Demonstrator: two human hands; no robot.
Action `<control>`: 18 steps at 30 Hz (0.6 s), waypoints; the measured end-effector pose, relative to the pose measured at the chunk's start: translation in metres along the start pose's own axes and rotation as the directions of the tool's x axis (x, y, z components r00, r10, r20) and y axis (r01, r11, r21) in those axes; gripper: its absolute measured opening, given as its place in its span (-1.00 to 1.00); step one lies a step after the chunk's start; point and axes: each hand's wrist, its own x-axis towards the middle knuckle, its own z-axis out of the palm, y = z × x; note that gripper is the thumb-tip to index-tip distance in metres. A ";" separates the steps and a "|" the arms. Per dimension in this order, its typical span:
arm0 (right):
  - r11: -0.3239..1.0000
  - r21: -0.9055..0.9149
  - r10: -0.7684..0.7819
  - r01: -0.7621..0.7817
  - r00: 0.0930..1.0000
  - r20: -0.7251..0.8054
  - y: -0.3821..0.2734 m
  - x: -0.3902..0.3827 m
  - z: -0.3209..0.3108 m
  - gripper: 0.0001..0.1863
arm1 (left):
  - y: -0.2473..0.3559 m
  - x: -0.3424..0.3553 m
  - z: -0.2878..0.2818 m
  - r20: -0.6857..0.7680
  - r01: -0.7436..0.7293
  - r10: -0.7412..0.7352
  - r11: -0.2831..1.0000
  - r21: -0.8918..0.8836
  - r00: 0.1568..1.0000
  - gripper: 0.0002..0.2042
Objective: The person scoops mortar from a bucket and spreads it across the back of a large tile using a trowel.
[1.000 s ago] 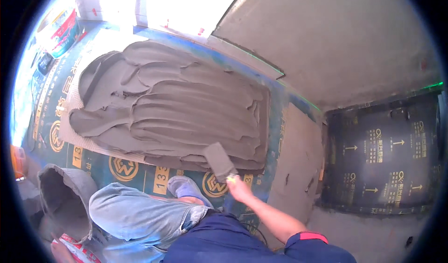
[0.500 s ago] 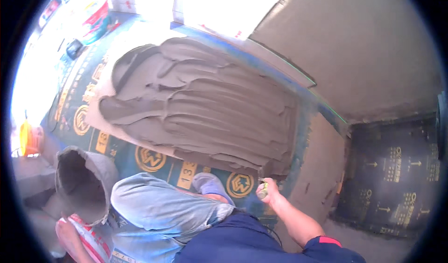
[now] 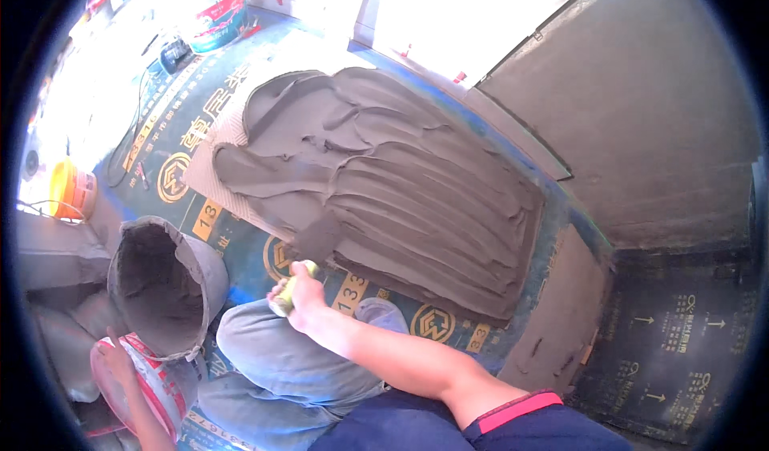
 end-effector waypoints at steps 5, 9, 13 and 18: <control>0.639 -0.751 -0.142 0.166 0.985 0.097 -0.025 0.012 -0.031 -0.72 | 0.034 -0.030 -0.034 0.050 0.088 -0.082 0.988 -0.127 0.995 -0.10; -0.377 -0.908 -0.385 0.185 0.860 0.335 -0.097 -0.021 -0.107 -0.52 | -0.010 -0.007 0.007 -0.035 0.059 -0.068 0.978 -0.198 0.997 -0.11; -0.435 -0.899 -0.530 -0.047 0.821 0.214 -0.159 -0.073 -0.189 -0.48 | -0.011 -0.001 0.009 -0.029 0.017 -0.019 0.997 -0.073 0.999 -0.13; -0.411 -0.908 -0.513 0.080 0.803 0.303 -0.180 -0.107 -0.204 -0.55 | 0.010 -0.013 -0.007 -0.031 0.093 -0.101 0.977 -0.190 0.994 -0.14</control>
